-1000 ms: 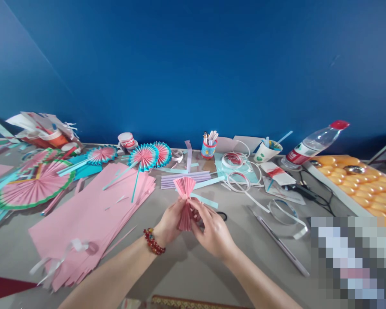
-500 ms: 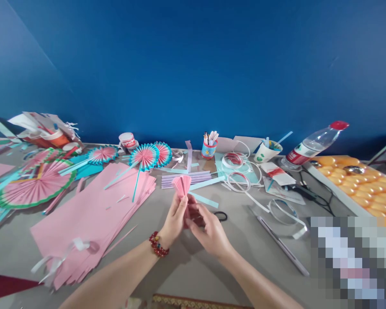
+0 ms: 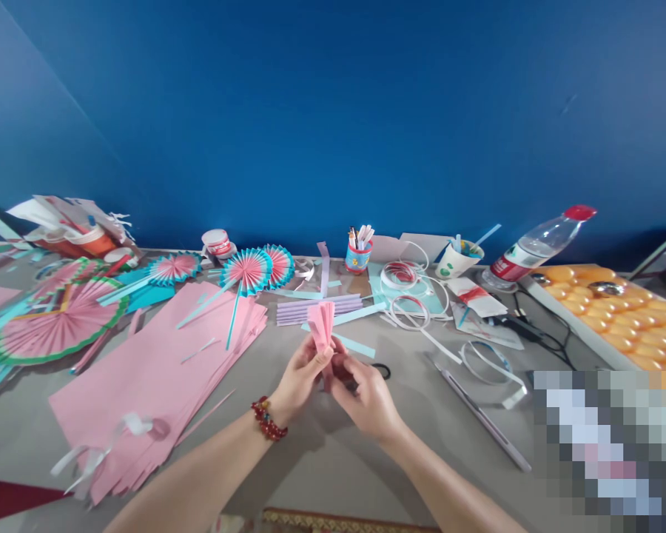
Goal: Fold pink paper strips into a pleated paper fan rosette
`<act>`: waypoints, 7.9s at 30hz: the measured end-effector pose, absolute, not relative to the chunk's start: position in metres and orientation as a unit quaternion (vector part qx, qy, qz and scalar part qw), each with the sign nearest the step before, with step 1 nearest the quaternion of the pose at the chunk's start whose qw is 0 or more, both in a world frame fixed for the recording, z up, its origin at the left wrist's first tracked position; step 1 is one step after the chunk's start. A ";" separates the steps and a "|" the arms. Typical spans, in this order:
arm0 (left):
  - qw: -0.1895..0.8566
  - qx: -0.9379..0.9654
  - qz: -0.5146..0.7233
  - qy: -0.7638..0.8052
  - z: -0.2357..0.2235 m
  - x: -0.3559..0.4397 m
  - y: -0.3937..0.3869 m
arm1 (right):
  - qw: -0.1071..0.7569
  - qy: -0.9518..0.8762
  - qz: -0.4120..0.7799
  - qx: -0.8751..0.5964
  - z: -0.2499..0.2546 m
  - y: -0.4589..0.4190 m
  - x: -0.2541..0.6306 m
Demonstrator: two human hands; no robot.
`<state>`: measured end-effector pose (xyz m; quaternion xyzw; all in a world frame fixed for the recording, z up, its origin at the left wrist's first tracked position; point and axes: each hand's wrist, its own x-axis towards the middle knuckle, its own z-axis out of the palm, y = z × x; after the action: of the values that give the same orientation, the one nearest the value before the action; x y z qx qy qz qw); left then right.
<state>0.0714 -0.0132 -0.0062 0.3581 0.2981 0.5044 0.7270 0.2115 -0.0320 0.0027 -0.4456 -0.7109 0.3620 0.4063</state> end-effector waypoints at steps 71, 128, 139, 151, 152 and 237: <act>0.868 0.171 0.411 0.221 -0.011 0.064 -0.011 | 0.472 -0.796 0.198 -0.322 0.011 -0.029 0.226; 0.717 0.475 0.463 0.216 -0.001 0.049 0.001 | 0.468 -0.657 0.443 -0.391 0.005 -0.029 0.222; 0.711 0.495 0.451 0.216 0.003 0.046 0.002 | 0.472 -0.653 0.473 -0.356 0.006 -0.030 0.222; 0.672 0.432 0.542 0.259 0.011 0.057 -0.008 | 0.452 -0.713 0.300 -0.444 0.005 -0.029 0.222; 0.672 0.421 0.551 0.260 0.012 0.058 -0.007 | 0.449 -0.718 0.292 -0.445 0.005 -0.029 0.221; 0.666 0.365 0.618 0.203 0.036 0.068 -0.023 | 0.426 -0.480 0.712 -0.285 -0.015 -0.029 0.203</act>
<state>0.0685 -0.0226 0.0361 0.3653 0.2034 0.6180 0.6658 0.2035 -0.0292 -0.0149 -0.2850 -0.4800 0.7121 0.4258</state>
